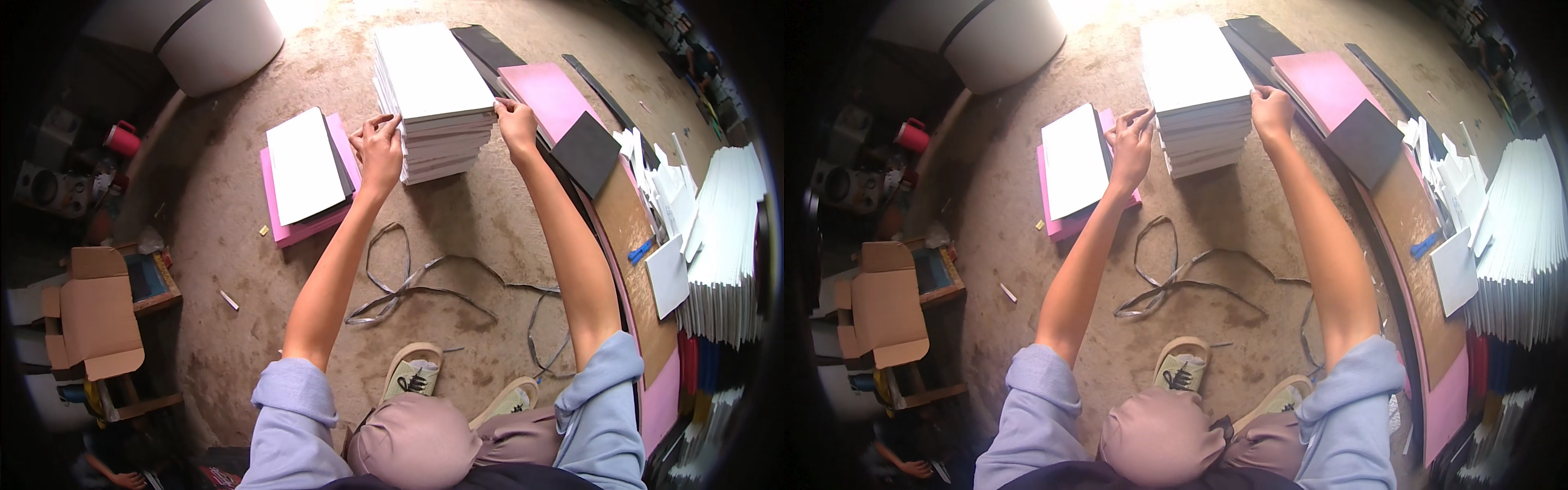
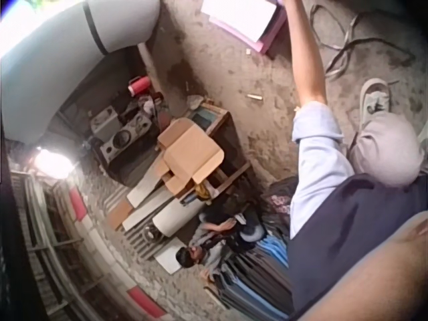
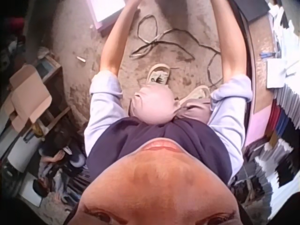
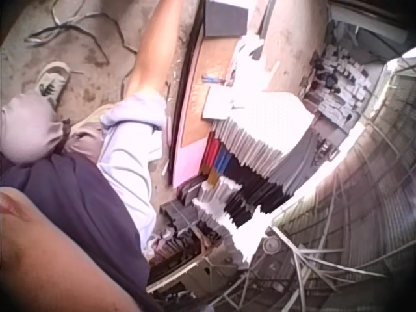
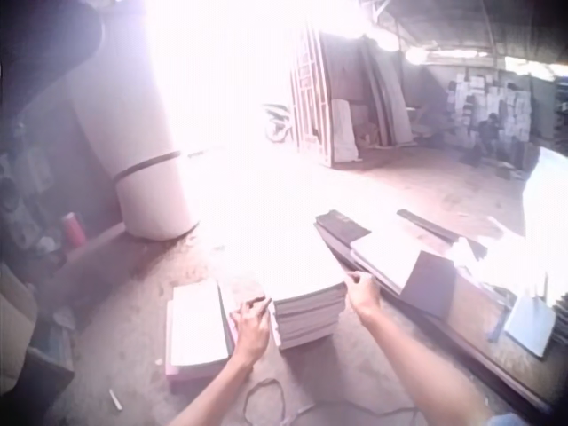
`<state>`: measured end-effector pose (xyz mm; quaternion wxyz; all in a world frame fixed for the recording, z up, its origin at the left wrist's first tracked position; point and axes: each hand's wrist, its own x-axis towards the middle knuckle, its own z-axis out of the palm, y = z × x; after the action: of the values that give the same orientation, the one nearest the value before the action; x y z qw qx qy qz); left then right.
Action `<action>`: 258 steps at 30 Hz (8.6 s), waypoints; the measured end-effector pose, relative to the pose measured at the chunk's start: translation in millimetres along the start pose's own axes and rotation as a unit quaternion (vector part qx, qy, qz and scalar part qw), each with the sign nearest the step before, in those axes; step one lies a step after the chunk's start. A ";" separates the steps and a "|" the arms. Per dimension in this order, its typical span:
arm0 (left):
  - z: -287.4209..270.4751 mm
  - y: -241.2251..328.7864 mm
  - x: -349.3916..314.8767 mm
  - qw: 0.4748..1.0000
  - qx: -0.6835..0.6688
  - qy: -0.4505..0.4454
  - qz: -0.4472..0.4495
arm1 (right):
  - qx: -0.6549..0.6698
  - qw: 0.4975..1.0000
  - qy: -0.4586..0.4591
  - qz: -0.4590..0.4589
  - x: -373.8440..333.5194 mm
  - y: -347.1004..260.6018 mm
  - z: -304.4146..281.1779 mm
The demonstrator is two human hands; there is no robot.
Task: The person stacks white paper sheets, aligns them, and ties the bundle with a string. They then cut the excess string and place the bundle on a shelf.
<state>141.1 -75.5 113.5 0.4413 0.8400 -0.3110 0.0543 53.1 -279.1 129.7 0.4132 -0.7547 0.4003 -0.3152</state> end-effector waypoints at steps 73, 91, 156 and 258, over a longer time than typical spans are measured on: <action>119.0 53.1 -183.8 0.922 -0.272 -0.219 0.167 | -0.021 0.985 -0.138 -0.106 -212.5 189.9 -162.6; 151.8 34.2 -230.7 0.909 -0.239 -0.280 -0.197 | 0.087 0.937 -0.160 0.297 -232.9 236.9 -135.5; 19.2 -35.6 -6.2 0.916 -0.296 -0.142 -0.228 | 0.079 0.968 -0.193 0.137 20.1 48.5 21.7; 113.3 47.3 -250.7 0.846 -0.423 -0.279 -0.164 | 0.028 0.957 -0.139 0.254 -213.3 210.1 -138.1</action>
<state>-107.4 -64.2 -13.3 0.6512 0.5906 -0.2711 -0.3920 -233.0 -217.0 -21.8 0.5522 -0.6528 0.5082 -0.1034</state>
